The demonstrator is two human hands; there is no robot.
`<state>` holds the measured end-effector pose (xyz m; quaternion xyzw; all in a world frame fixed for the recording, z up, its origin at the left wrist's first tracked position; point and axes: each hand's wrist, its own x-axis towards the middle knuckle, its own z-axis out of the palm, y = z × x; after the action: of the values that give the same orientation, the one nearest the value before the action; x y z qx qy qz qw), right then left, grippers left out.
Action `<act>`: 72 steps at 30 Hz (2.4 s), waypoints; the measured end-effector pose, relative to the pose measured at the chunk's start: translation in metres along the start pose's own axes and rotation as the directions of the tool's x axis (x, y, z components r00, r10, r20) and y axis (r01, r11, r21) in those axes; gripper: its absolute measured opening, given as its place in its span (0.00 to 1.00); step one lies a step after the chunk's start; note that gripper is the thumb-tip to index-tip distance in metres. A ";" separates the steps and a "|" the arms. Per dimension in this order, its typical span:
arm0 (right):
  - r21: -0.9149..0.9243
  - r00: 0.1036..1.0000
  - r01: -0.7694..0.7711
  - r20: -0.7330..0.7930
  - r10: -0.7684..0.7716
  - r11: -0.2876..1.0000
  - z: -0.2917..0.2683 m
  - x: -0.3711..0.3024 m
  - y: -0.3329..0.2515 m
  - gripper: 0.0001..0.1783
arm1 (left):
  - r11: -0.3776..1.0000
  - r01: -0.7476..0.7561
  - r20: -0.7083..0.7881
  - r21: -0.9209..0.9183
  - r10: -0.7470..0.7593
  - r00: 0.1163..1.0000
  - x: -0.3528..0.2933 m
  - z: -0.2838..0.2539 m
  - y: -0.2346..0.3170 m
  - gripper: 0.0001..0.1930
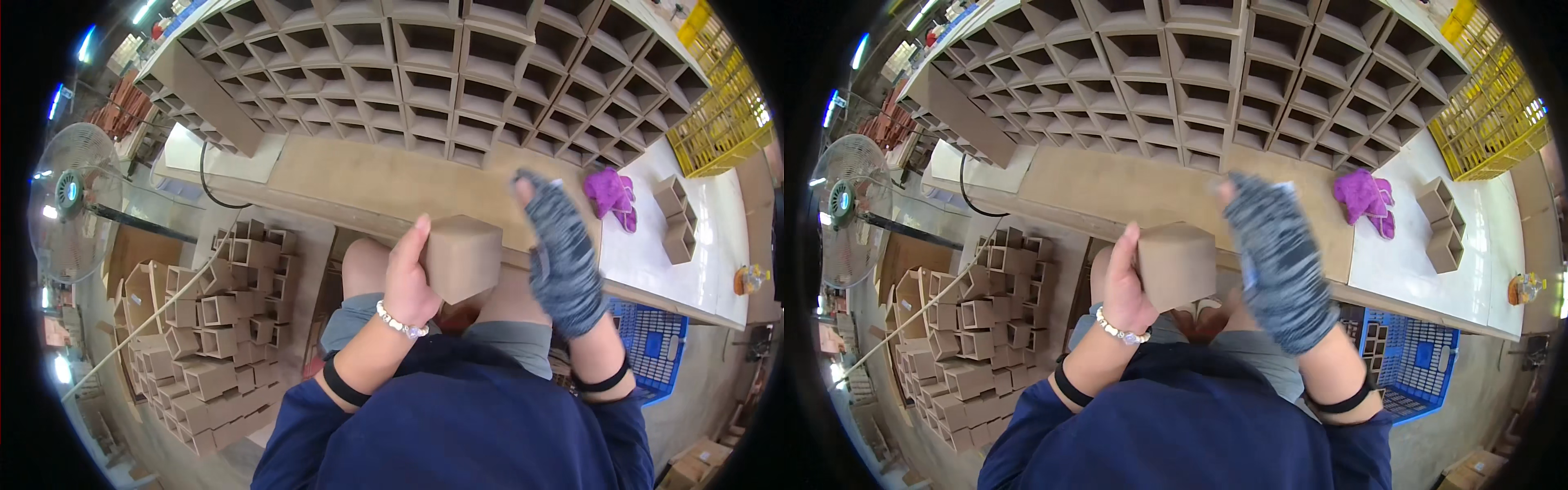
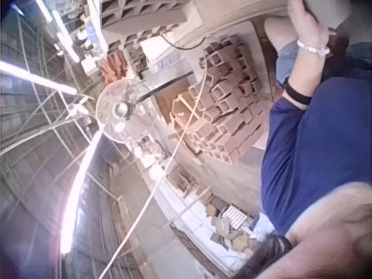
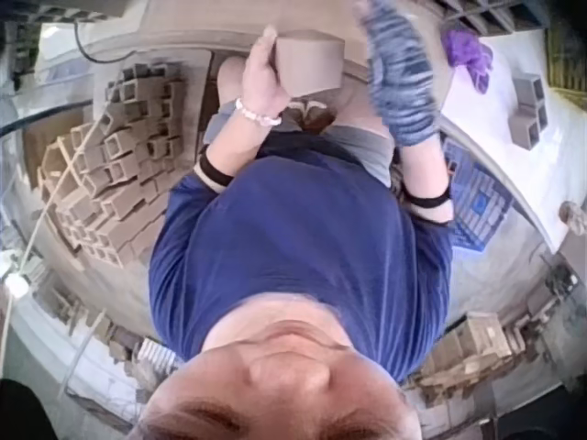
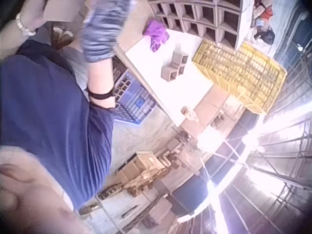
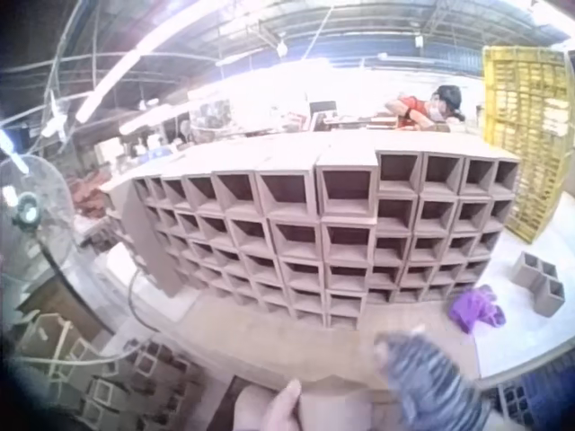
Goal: Sanding small wooden cube-like components by hand with sandpaper.
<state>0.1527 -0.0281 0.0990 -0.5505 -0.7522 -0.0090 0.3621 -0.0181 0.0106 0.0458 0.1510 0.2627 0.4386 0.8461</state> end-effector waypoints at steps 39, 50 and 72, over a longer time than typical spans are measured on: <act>-0.324 0.968 0.033 0.245 0.050 0.946 0.011 0.009 0.020 0.23 | 0.974 -0.041 -0.023 0.221 0.048 0.999 -0.002 -0.003 0.001 0.10; -0.473 0.970 -0.030 0.200 0.140 0.881 0.024 0.003 0.052 0.26 | 0.994 0.098 0.097 0.054 -0.103 0.990 0.002 -0.005 0.001 0.13; -0.166 0.984 0.152 -0.071 -0.165 0.974 0.035 0.004 -0.022 0.17 | 0.936 0.153 0.321 -0.317 -0.046 0.946 0.006 -0.013 -0.009 0.16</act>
<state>0.1153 -0.0193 0.0838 -0.5150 -0.7746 -0.1212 0.3465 -0.0169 0.0105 0.0290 0.0566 0.0553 0.4042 0.9113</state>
